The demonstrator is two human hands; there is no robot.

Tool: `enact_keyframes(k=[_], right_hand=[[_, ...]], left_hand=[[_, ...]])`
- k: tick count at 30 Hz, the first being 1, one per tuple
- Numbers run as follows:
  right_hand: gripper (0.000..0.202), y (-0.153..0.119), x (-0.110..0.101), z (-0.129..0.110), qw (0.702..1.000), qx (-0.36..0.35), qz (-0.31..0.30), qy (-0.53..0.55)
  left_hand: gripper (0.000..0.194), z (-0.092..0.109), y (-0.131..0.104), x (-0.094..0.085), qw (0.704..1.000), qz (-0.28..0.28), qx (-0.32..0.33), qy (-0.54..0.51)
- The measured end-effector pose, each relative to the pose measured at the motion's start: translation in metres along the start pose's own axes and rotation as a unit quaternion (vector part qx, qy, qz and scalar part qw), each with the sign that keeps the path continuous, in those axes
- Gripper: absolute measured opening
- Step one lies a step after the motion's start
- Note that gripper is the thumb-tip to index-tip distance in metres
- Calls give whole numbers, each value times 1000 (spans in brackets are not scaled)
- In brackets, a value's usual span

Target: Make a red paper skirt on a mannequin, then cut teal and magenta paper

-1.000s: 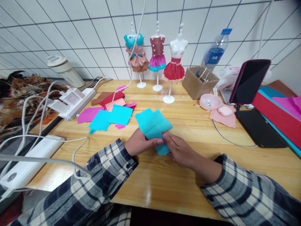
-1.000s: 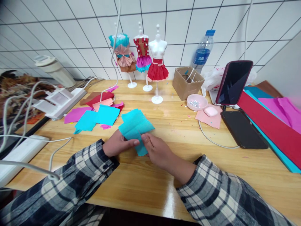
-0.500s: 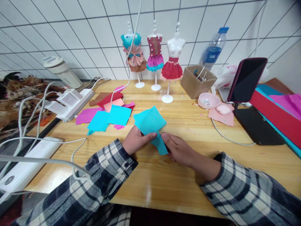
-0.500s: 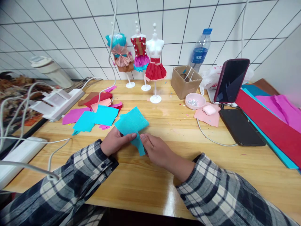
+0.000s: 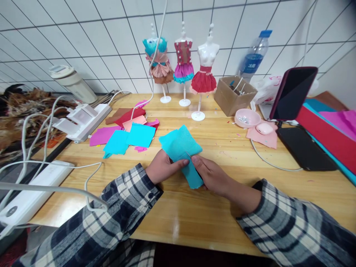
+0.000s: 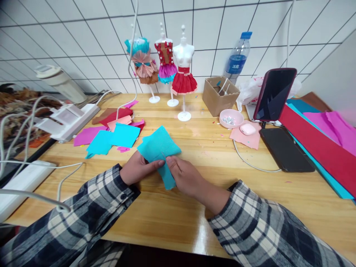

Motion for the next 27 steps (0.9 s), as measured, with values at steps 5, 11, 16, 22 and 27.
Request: enact_keyframes(k=[5, 11, 16, 22, 27], right_hand=[[48, 0, -1, 3, 1000, 5, 5, 2], [47, 1, -2, 3, 1000, -4, 6, -5], [47, 2, 0, 5, 1000, -14, -4, -5], [49, 2, 2, 14, 1000, 3, -12, 25], [51, 1, 2, 14, 1000, 8, -4, 25]], left_hand=[[42, 2, 1, 0, 1000, 5, 4, -7], [44, 6, 0, 1, 999, 6, -3, -39], [44, -8, 0, -6, 975, 45, -27, -214], [47, -16, 2, -11, 984, 55, -46, -164], [45, -6, 0, -14, 995, 59, -47, -65]])
Point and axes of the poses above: each hand's wrist, its own y-axis towards the middle knuckle, its own x-axis out of the palm, z = x × y, the point moved 10 cm from there along y, towards the middle knuckle, and after that the axes turned 13 degrees about y, right-handed, at the moved point
